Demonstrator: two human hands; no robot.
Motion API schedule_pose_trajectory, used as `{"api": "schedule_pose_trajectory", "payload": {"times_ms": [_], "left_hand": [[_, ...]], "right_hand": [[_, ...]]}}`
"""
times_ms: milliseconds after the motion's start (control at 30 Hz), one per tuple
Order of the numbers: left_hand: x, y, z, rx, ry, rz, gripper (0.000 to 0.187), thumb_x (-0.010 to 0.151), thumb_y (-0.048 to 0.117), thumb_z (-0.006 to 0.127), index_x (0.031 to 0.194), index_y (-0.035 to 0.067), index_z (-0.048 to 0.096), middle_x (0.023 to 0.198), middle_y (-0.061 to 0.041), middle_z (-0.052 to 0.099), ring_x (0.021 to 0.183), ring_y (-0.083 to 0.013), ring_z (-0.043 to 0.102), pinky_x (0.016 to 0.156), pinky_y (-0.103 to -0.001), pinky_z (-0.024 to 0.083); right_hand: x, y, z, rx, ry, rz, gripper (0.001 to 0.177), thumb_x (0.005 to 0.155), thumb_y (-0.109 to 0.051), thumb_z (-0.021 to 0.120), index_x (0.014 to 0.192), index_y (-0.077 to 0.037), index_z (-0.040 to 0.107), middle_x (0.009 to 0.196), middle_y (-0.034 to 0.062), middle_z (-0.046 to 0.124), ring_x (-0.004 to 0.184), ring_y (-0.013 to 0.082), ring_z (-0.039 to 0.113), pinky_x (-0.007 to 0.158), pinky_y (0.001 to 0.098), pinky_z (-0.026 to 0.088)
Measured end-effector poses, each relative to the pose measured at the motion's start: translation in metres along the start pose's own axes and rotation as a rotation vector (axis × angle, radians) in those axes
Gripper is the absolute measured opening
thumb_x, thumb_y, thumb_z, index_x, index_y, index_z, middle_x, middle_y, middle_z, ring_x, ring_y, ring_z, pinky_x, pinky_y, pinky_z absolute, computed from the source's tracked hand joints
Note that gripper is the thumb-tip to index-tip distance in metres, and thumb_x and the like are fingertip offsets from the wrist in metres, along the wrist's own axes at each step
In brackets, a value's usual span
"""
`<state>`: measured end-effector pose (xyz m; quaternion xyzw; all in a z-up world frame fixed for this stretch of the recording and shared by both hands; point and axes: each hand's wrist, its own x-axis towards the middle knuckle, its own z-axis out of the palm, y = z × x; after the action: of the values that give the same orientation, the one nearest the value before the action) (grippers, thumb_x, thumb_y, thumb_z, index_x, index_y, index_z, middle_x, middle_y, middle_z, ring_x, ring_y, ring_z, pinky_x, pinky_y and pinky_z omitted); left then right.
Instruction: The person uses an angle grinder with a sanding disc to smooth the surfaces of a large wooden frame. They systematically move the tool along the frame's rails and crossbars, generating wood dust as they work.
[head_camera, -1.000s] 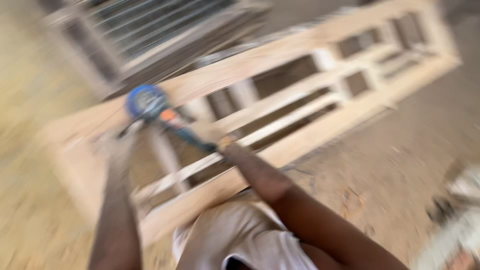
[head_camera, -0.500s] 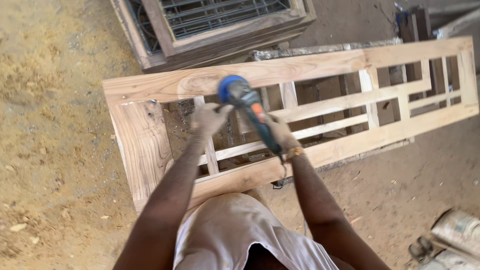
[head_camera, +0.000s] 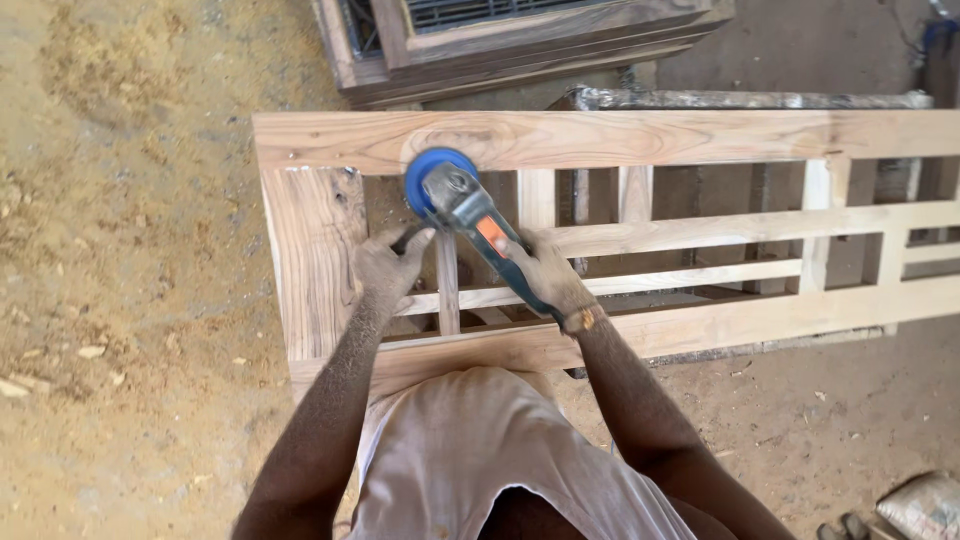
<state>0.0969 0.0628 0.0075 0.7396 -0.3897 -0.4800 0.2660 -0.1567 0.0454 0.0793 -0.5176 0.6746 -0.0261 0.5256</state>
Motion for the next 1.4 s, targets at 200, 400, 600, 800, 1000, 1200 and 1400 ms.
{"api": "schedule_pose_trajectory", "payload": {"times_ms": [200, 400, 600, 800, 1000, 1200, 1400], "left_hand": [[-0.067, -0.039, 0.014, 0.033, 0.114, 0.473, 0.039, 0.092, 0.051, 0.073, 0.108, 0.016, 0.08, 0.061, 0.005, 0.069, 0.042, -0.0031, 0.057, 0.033, -0.022, 0.043], [-0.051, -0.046, 0.02, 0.126, 0.195, 0.405, 0.037, 0.089, 0.053, 0.076, 0.101, 0.019, 0.084, 0.054, 0.001, 0.065, 0.04, -0.0112, 0.055, 0.035, -0.028, 0.04], [0.018, -0.007, 0.005, 0.242, 0.124, 0.295, 0.042, 0.088, 0.056, 0.077, 0.097, 0.015, 0.083, 0.065, 0.002, 0.07, 0.057, -0.0065, 0.064, 0.053, -0.028, 0.052], [0.026, -0.023, -0.03, 0.048, 0.098, 0.068, 0.031, 0.089, 0.044, 0.077, 0.104, 0.017, 0.08, 0.066, 0.003, 0.07, 0.057, -0.0104, 0.065, 0.053, -0.033, 0.056], [-0.002, -0.066, -0.091, 0.17, 0.228, 0.187, 0.036, 0.088, 0.047, 0.079, 0.107, 0.016, 0.081, 0.066, -0.001, 0.071, 0.06, -0.0135, 0.067, 0.057, -0.033, 0.056], [-0.013, -0.053, -0.134, 0.139, 0.17, 0.139, 0.039, 0.084, 0.053, 0.081, 0.104, 0.02, 0.082, 0.069, -0.005, 0.072, 0.061, -0.0178, 0.07, 0.06, -0.035, 0.057], [0.009, -0.056, -0.145, 0.125, 0.083, 0.139, 0.037, 0.084, 0.053, 0.081, 0.1, 0.02, 0.082, 0.066, -0.004, 0.072, 0.06, -0.0186, 0.07, 0.058, -0.036, 0.057]], "right_hand": [[-0.042, 0.049, 0.017, -0.077, -0.088, 0.093, 0.095, 0.084, -0.08, 0.048, 0.146, -0.009, 0.052, 0.11, 0.0193, 0.072, 0.1, 0.0283, 0.073, 0.085, 0.0446, 0.059], [-0.031, 0.034, 0.011, -0.028, -0.113, 0.093, 0.096, 0.08, -0.082, 0.045, 0.142, -0.009, 0.051, 0.099, 0.0179, 0.076, 0.086, 0.0247, 0.077, 0.075, 0.0397, 0.063], [0.027, -0.001, -0.015, 0.02, -0.083, -0.025, 0.086, 0.089, -0.074, 0.052, 0.136, -0.002, 0.059, 0.1, 0.0176, 0.076, 0.089, 0.0218, 0.075, 0.078, 0.035, 0.061], [0.049, -0.037, 0.012, -0.051, -0.102, -0.107, 0.084, 0.087, -0.071, 0.052, 0.136, -0.004, 0.062, 0.104, 0.0153, 0.076, 0.091, 0.0227, 0.076, 0.08, 0.0354, 0.061], [0.031, -0.078, 0.07, -0.198, -0.199, 0.002, 0.087, 0.085, -0.075, 0.045, 0.142, -0.009, 0.055, 0.106, 0.0174, 0.074, 0.092, 0.0264, 0.077, 0.082, 0.0382, 0.063], [0.019, -0.077, 0.107, -0.17, -0.063, -0.157, 0.094, 0.088, -0.081, 0.048, 0.134, 0.0, 0.062, 0.105, 0.0205, 0.074, 0.1, 0.0264, 0.074, 0.089, 0.0393, 0.057], [0.023, -0.085, 0.12, -0.149, -0.023, 0.007, 0.094, 0.083, -0.079, 0.051, 0.125, 0.003, 0.065, 0.098, 0.021, 0.076, 0.093, 0.0255, 0.076, 0.082, 0.0383, 0.061]]}}
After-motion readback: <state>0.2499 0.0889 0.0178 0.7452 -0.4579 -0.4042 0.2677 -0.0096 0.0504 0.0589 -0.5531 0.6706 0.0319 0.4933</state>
